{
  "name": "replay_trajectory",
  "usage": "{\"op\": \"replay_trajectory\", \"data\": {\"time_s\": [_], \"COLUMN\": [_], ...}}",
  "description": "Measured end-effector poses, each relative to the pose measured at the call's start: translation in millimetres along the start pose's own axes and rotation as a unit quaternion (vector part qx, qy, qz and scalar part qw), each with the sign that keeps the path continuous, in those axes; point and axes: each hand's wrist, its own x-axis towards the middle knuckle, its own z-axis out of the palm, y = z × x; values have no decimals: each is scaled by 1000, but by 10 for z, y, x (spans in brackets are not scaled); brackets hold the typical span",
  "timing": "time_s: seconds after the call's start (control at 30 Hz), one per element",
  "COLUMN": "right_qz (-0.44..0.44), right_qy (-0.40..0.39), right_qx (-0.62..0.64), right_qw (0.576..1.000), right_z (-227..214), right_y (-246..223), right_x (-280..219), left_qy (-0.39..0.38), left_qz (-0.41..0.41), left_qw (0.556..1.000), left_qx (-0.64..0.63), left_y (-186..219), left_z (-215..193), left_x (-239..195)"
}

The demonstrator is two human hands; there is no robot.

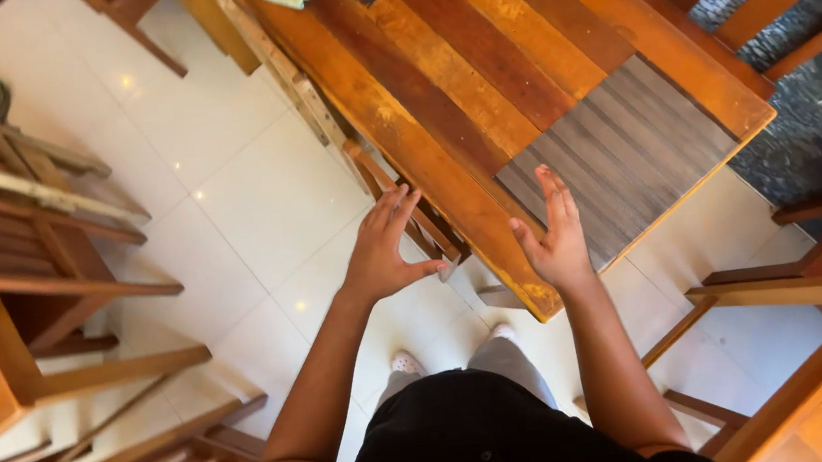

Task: Wiping down and organizing table placemats in a restaurant dining room.

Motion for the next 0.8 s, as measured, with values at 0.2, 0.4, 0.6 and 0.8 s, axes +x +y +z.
{"op": "replay_trajectory", "data": {"time_s": [0.2, 0.4, 0.6, 0.8], "right_qz": [56, 41, 119, 143], "right_qy": [31, 24, 51, 143], "right_qx": [-18, -50, -45, -91], "right_qw": [998, 998, 991, 975], "right_z": [135, 531, 1126, 1809], "right_y": [-141, -36, -462, -730], "right_x": [108, 402, 854, 1247], "left_qy": [-47, -36, -74, -138], "left_qz": [13, 30, 69, 178], "left_qw": [999, 998, 994, 971], "left_qx": [-2, -29, -47, -79], "left_y": [-255, -725, -1368, -2059], "left_z": [-229, -410, -763, -1103], "left_x": [338, 631, 1045, 1656]}}
